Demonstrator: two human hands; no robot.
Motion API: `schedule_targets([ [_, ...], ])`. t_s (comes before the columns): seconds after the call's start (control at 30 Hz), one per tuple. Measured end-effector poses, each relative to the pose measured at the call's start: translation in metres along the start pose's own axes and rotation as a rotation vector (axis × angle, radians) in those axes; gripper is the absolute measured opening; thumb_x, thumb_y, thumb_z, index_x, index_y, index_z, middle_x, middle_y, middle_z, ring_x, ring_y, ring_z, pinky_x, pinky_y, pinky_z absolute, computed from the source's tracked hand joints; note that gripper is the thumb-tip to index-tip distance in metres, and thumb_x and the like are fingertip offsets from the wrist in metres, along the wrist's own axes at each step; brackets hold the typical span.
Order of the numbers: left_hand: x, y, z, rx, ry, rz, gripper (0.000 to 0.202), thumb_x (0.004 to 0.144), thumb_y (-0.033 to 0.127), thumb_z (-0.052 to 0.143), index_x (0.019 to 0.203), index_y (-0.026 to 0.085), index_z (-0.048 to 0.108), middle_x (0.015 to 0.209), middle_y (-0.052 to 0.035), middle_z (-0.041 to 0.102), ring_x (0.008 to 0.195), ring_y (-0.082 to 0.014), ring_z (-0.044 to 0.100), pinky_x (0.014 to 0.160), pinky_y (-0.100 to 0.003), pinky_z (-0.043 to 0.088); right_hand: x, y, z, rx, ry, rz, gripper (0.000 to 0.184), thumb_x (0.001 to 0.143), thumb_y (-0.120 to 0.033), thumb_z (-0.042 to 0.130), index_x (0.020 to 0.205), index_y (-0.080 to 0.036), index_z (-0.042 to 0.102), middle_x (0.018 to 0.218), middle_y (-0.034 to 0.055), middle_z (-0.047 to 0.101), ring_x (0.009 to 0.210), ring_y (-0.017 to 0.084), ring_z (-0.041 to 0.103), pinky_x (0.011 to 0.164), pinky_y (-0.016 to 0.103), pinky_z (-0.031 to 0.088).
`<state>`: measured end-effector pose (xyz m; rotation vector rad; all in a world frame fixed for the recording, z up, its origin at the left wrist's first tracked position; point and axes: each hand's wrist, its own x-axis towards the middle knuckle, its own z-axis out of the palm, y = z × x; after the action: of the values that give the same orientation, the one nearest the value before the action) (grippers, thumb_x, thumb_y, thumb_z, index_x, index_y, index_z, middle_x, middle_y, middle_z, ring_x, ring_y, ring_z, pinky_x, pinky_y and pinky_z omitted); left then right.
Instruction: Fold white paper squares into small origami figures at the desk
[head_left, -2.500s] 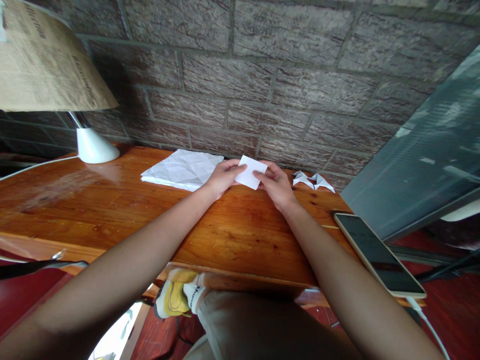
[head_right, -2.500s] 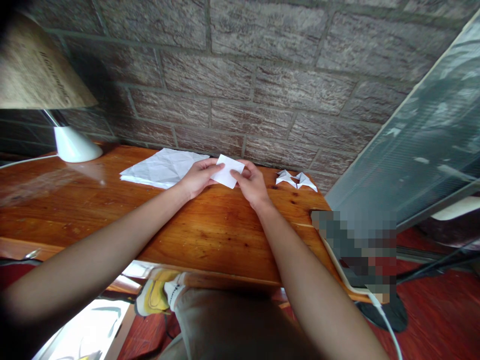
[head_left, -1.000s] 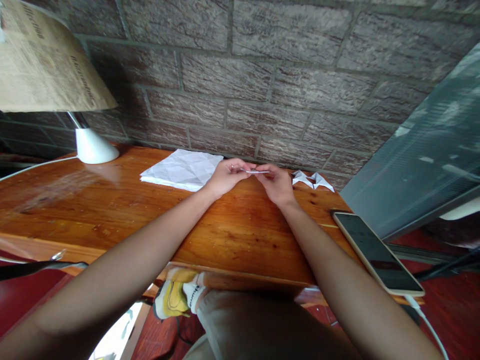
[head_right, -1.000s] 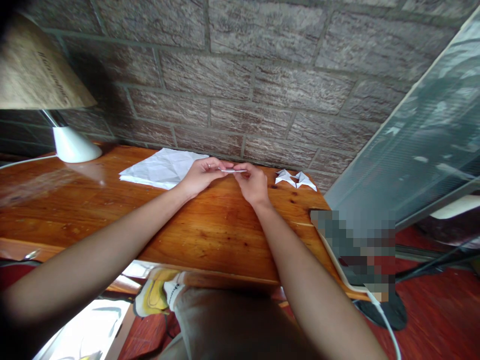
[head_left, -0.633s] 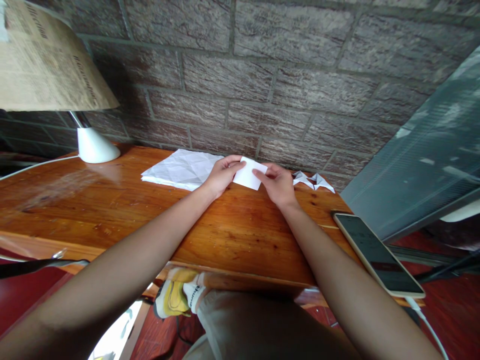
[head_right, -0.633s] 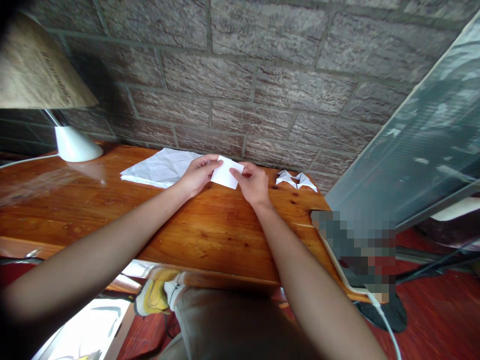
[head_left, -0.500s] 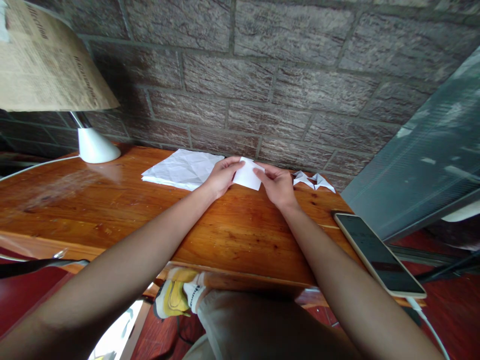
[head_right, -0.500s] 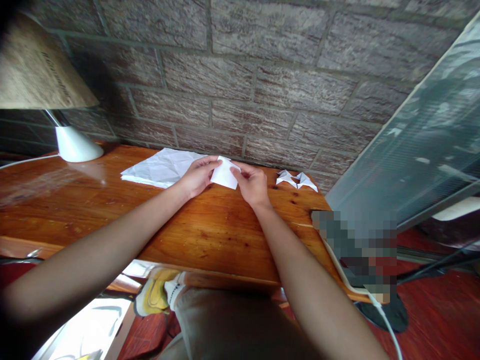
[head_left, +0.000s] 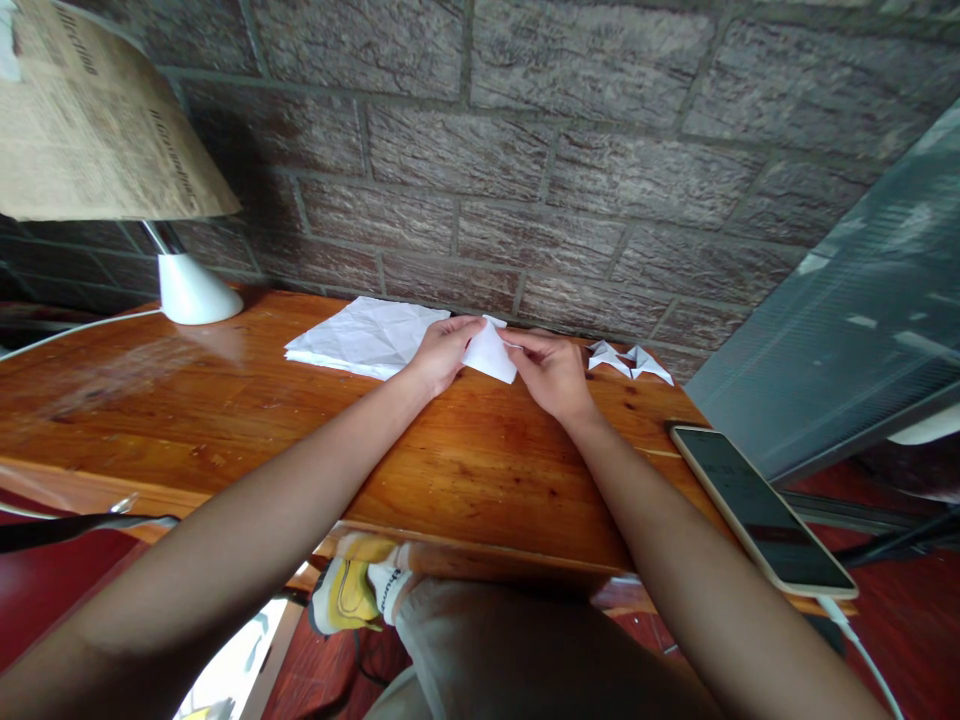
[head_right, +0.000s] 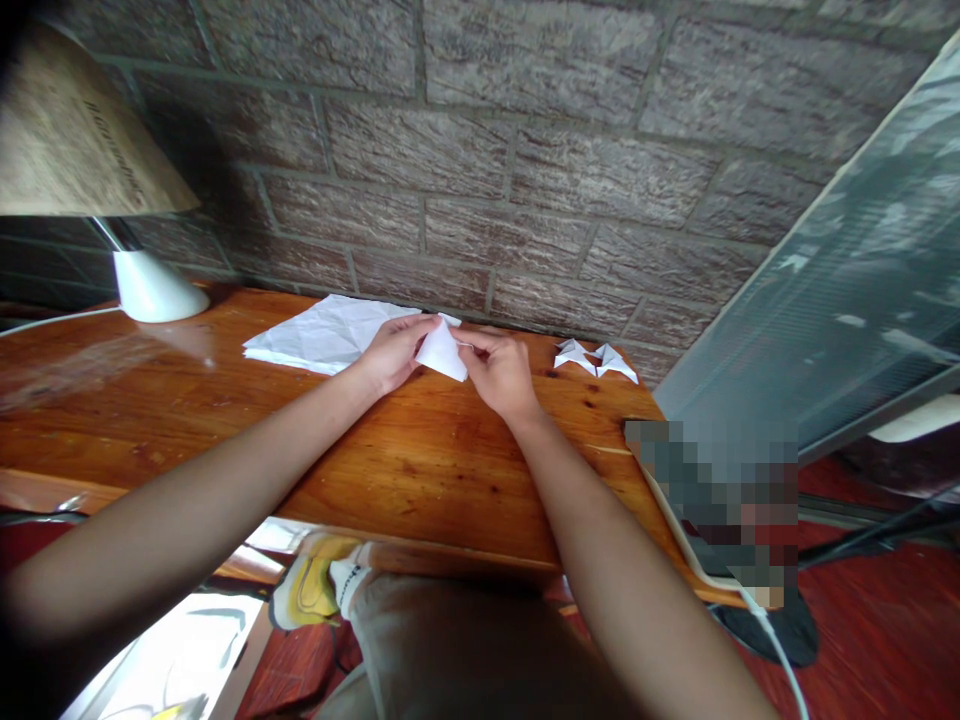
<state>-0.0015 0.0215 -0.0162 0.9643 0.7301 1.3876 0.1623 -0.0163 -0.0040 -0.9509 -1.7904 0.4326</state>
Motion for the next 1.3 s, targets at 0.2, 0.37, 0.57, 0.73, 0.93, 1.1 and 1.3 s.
schedule_targets([
  [0.2,-0.003,0.004,0.001,0.028,-0.013,0.045,0.026,0.067,0.035,0.085,0.072,0.014,0.071,0.065,-0.0009,0.068,0.057,-0.0105,0.056,0.059,-0.024,0.044,-0.001,-0.001,0.002,-0.086,-0.04,-0.068,0.027,0.087,-0.029,0.06,0.103,-0.028,0.081,0.093,0.0029,0.075,0.071,0.017,0.062,0.072,0.03,0.05],
  [0.37,-0.004,0.006,0.003,0.046,-0.004,0.078,0.028,0.064,0.034,0.086,0.076,0.013,0.072,0.068,-0.0013,0.069,0.058,-0.0109,0.058,0.059,-0.024,0.044,-0.002,0.0,0.003,-0.129,-0.021,-0.122,0.029,0.09,-0.027,0.059,0.109,-0.026,0.08,0.089,0.0033,0.072,0.069,0.015,0.06,0.069,0.028,0.049],
  [0.57,-0.001,0.004,0.001,0.099,0.025,0.054,0.027,0.069,0.036,0.082,0.066,0.014,0.065,0.061,0.0008,0.061,0.053,-0.0093,0.051,0.054,-0.024,0.039,-0.001,0.002,0.005,-0.198,-0.044,-0.241,0.029,0.089,-0.019,0.059,0.11,-0.023,0.08,0.096,0.0052,0.074,0.082,0.016,0.067,0.08,0.029,0.053],
  [0.73,-0.001,0.003,0.001,0.121,0.064,0.078,0.024,0.068,0.034,0.079,0.063,0.014,0.066,0.058,0.0007,0.06,0.052,-0.0094,0.049,0.052,-0.024,0.037,-0.001,0.002,0.007,-0.301,-0.066,-0.264,0.031,0.09,-0.016,0.058,0.11,-0.024,0.079,0.098,0.0062,0.073,0.088,0.019,0.069,0.086,0.031,0.054],
  [0.93,-0.006,0.006,0.004,0.106,0.031,0.126,0.031,0.056,0.037,0.088,0.069,0.013,0.073,0.065,-0.0011,0.067,0.059,-0.0108,0.054,0.057,-0.025,0.04,-0.002,0.0,0.009,-0.376,-0.072,-0.283,0.034,0.091,-0.015,0.055,0.117,-0.021,0.077,0.1,0.008,0.072,0.091,0.02,0.068,0.089,0.032,0.054],
  [1.1,-0.005,0.005,0.003,0.05,0.042,0.115,0.032,0.052,0.034,0.09,0.072,0.013,0.076,0.069,-0.0019,0.07,0.062,-0.0113,0.056,0.059,-0.025,0.042,-0.003,0.001,0.01,-0.388,-0.069,-0.299,0.036,0.09,-0.014,0.054,0.118,-0.02,0.076,0.1,0.0083,0.071,0.091,0.019,0.068,0.089,0.032,0.054],
  [1.3,-0.004,0.005,0.0,0.017,-0.011,0.11,0.035,0.054,0.033,0.091,0.078,0.013,0.077,0.076,-0.003,0.074,0.066,-0.0121,0.061,0.064,-0.026,0.047,-0.004,-0.001,0.011,-0.321,-0.061,-0.312,0.036,0.087,-0.016,0.058,0.117,-0.023,0.076,0.097,0.006,0.07,0.088,0.018,0.066,0.087,0.032,0.054],
])
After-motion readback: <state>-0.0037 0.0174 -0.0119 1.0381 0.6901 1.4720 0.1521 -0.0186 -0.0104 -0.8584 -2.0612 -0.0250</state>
